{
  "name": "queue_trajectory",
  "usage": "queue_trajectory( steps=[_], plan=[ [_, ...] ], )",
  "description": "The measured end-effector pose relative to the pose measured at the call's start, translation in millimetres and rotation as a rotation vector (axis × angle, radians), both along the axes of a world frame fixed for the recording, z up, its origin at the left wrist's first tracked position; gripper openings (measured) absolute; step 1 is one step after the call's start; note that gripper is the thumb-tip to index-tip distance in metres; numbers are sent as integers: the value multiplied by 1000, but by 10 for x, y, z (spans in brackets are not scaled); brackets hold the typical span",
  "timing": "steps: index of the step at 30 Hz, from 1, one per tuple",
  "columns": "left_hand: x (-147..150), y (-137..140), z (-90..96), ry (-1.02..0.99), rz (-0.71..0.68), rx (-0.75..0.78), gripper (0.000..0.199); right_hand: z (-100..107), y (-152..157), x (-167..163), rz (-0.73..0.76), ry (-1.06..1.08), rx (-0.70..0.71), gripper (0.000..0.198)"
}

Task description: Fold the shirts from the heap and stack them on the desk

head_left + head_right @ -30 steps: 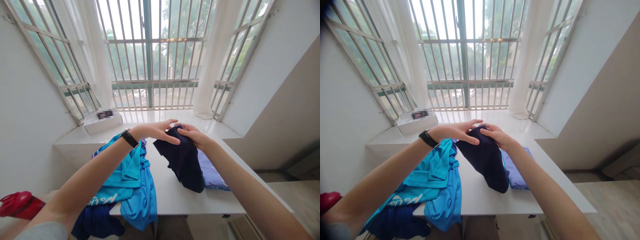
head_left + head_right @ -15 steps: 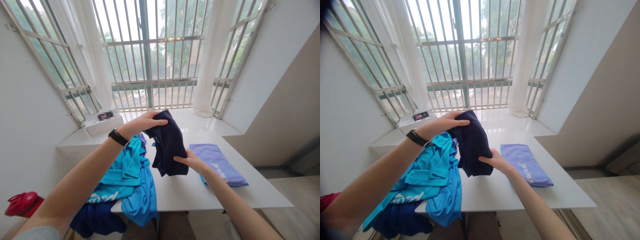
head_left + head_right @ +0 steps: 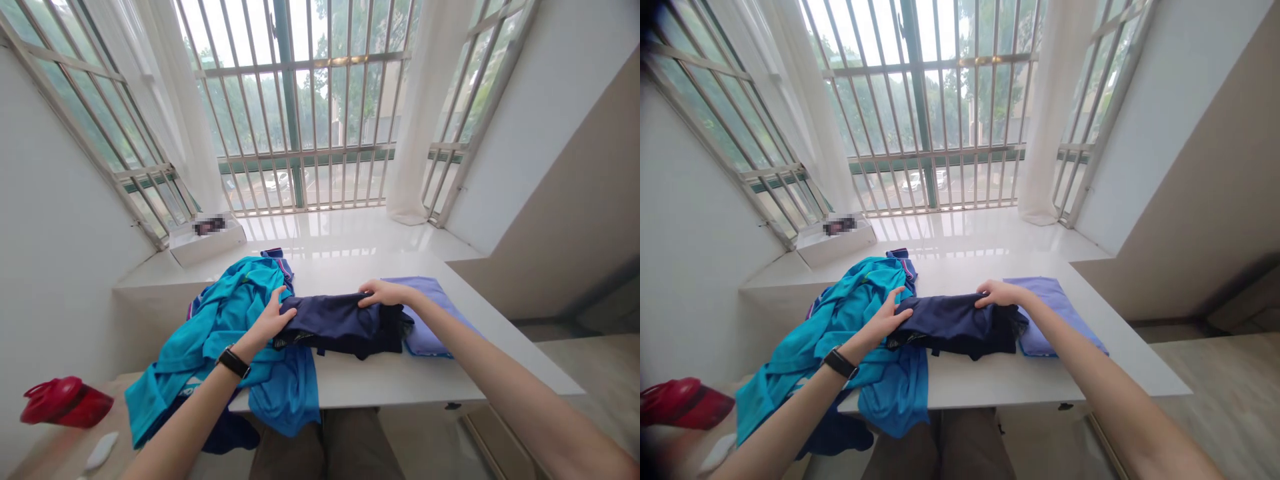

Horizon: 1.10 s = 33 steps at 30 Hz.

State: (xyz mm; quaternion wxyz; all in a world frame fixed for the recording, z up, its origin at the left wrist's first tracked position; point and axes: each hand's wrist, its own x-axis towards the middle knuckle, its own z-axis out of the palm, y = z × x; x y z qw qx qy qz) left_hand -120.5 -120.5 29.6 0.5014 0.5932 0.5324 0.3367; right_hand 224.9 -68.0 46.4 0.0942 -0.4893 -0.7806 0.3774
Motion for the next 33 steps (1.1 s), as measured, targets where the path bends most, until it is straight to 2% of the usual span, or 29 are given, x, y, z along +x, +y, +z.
queue_trajectory(
  steps=[3, 5, 6, 9, 13, 15, 19, 23, 26, 29, 31, 33],
  plan=[
    [-164, 10, -97, 272, -133, 167, 49, -128, 22, -36, -66, -71, 111, 24],
    [-301, 30, -26, 408, -260, 277, 34, -118, -86, 2, -77, -69, 208, 22],
    [-364, 44, 28, 454, -319, 337, 33, -97, -168, 31, -63, -55, 264, 22],
    [-477, 117, 169, 585, -462, 532, 41, -51, -452, 96, 73, -26, 406, 36],
    [-464, 254, 220, 833, -656, 702, 51, -120, -714, 77, 218, -205, 460, 63],
    [-446, 286, 226, 912, -740, 756, 54, -158, -763, 59, 254, -285, 465, 66],
    [-470, 220, 285, 941, -837, 776, 60, -143, -791, 91, 268, -298, 449, 54],
    [-499, 118, 324, 910, -859, 739, 43, -165, -805, 143, 291, -252, 456, 44],
    [-491, 102, 309, 910, -820, 736, 26, -226, -799, 132, 301, -170, 516, 23],
    [-464, 158, 333, 850, -741, 688, 21, -204, -754, 114, 283, -57, 545, 19],
    [-422, 268, 378, 777, -644, 623, 19, -131, -662, 128, 190, 17, 551, 19],
    [-347, 465, 413, 700, -514, 567, 19, -55, -491, 164, 9, 63, 552, 18]
  ],
)
